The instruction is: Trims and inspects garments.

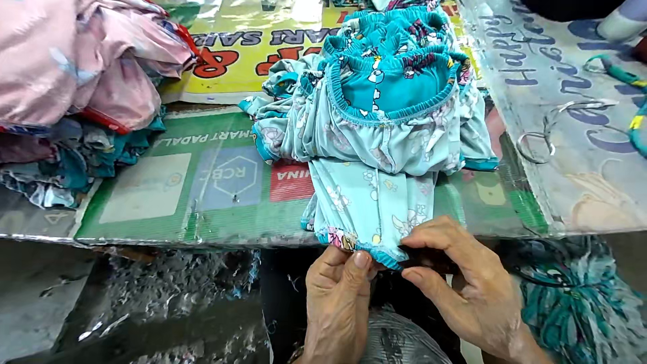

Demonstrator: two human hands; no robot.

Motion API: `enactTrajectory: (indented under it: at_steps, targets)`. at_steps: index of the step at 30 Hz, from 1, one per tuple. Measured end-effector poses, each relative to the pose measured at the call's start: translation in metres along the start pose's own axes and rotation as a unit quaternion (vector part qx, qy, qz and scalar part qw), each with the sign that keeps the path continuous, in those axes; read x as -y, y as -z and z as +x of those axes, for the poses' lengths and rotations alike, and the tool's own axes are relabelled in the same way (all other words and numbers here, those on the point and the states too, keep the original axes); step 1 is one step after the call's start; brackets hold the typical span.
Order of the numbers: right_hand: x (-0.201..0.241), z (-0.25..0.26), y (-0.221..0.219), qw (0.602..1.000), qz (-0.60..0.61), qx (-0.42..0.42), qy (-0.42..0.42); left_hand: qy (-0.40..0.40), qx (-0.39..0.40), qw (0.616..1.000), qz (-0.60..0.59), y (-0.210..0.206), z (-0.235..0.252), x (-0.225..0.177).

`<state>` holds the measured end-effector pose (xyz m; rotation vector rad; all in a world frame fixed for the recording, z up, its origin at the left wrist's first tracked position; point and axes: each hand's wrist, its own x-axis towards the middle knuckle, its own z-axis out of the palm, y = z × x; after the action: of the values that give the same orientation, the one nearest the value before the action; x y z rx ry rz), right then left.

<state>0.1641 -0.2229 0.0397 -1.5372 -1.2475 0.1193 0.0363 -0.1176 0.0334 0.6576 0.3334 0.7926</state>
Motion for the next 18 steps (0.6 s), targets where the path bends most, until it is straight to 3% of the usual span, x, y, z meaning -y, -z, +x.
enactTrajectory:
  at_steps: [18]
  targets:
    - [-0.013, -0.008, -0.013, 0.998, 0.057, -0.017, -0.01, 0.012, 0.004, 1.0, 0.022, 0.013, -0.003, 0.01]
